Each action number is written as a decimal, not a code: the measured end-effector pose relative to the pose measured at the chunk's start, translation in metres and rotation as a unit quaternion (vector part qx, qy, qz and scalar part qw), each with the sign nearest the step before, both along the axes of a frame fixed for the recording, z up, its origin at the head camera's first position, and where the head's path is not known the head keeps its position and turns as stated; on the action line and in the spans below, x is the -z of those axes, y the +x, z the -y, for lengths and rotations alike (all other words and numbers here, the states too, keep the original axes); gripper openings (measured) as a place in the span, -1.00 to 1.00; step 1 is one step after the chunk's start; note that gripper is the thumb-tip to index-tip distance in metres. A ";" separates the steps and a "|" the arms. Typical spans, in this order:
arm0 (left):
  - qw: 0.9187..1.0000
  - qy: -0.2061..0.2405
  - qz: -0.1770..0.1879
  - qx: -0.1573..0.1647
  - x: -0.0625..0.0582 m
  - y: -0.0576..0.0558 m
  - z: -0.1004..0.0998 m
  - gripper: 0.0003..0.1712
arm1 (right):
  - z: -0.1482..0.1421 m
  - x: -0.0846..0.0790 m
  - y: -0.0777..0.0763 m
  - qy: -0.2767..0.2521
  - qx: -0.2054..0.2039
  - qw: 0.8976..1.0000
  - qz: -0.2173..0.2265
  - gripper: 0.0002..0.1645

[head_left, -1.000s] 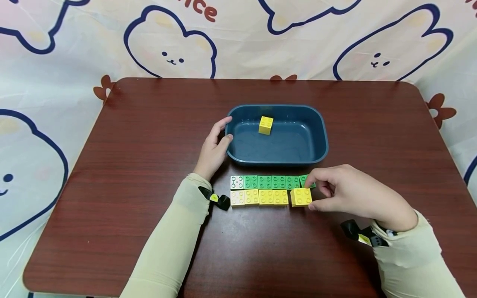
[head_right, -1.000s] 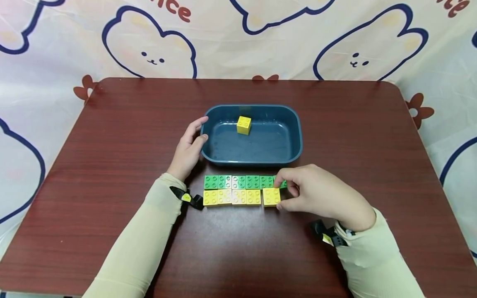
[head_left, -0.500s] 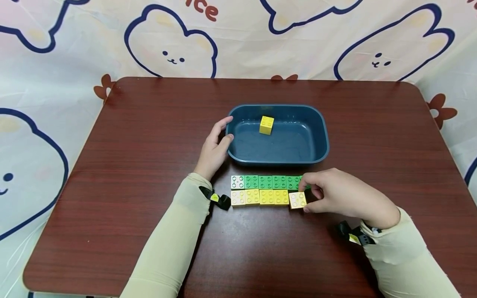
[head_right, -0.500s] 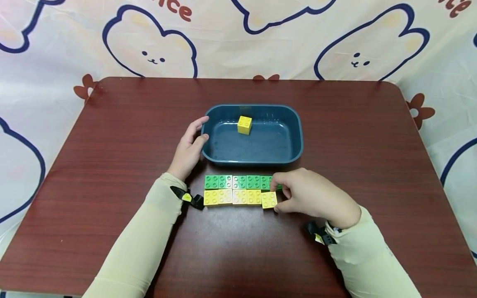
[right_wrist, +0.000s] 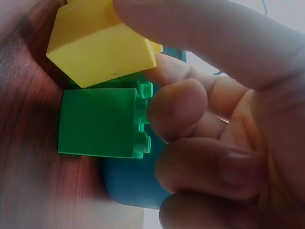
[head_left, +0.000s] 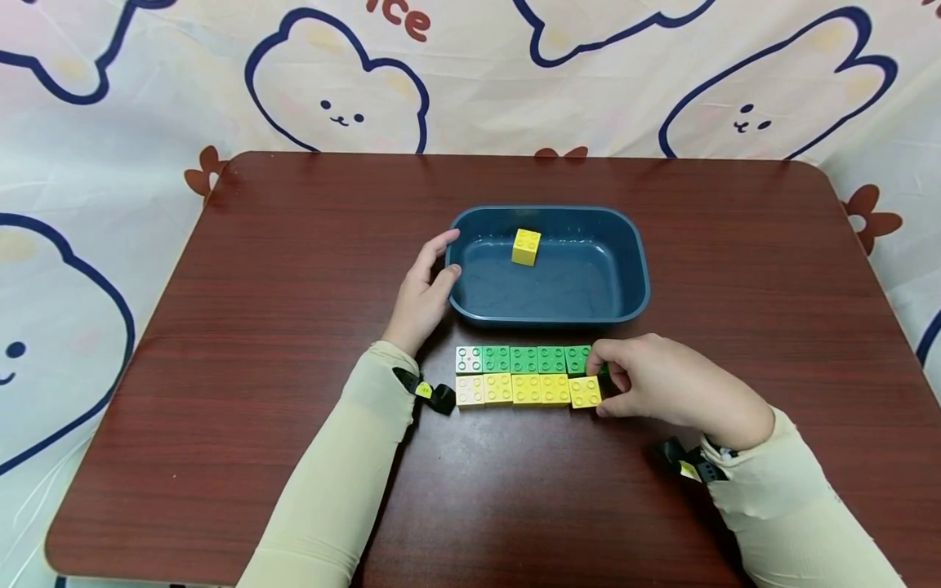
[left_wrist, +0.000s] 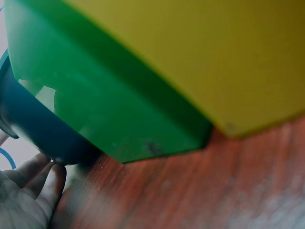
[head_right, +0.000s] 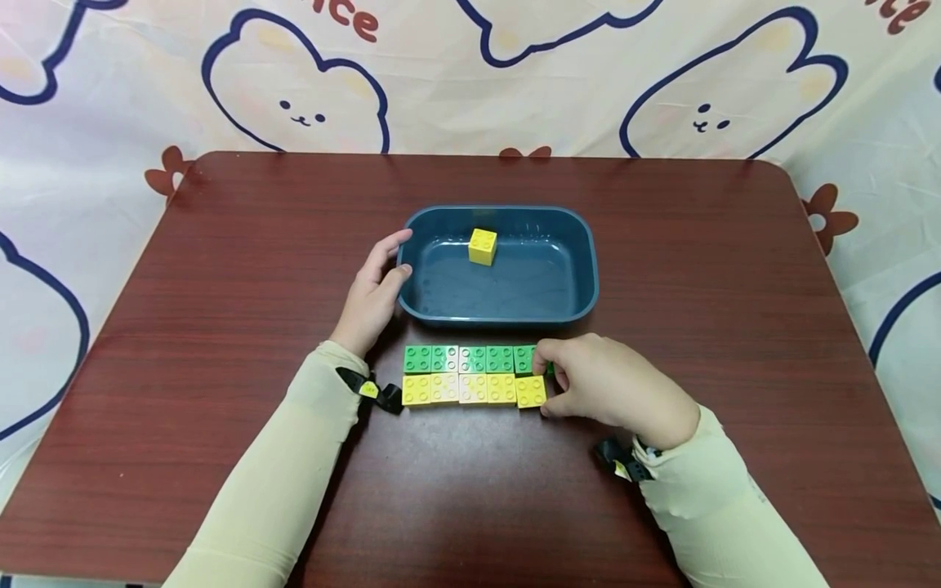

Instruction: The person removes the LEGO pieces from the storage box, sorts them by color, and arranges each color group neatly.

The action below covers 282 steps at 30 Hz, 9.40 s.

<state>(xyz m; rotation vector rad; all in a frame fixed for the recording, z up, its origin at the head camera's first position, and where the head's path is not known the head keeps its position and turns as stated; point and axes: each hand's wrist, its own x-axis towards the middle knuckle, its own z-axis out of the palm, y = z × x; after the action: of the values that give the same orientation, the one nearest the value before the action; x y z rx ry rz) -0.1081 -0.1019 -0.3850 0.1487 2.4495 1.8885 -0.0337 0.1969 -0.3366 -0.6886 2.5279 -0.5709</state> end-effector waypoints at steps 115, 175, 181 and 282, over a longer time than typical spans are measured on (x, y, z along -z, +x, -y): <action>0.999 0.005 -0.035 -0.002 0.037 -0.017 0.006 -0.46 | 0.065 0.012 -0.141 -0.011 0.189 0.982 0.003 -0.44; 1.000 0.011 -0.011 -0.001 0.004 -0.001 0.001 -0.44 | 0.037 -0.002 -0.110 -0.021 0.165 0.983 -0.072 -0.61; 1.000 0.010 -0.009 -0.002 0.003 -0.001 0.001 -0.45 | 0.039 0.000 -0.106 -0.035 0.180 0.981 -0.056 -0.60; 1.000 0.015 0.009 0.011 0.000 0.001 0.002 -0.44 | -0.025 0.032 0.045 -0.082 0.163 0.973 -0.141 -0.67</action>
<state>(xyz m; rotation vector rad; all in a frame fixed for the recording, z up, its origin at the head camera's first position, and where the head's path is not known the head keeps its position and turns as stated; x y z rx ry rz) -0.1074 -0.1038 -0.3851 0.1567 2.3997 1.9086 0.0114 0.2223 -0.3687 -0.4349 2.9106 -0.8545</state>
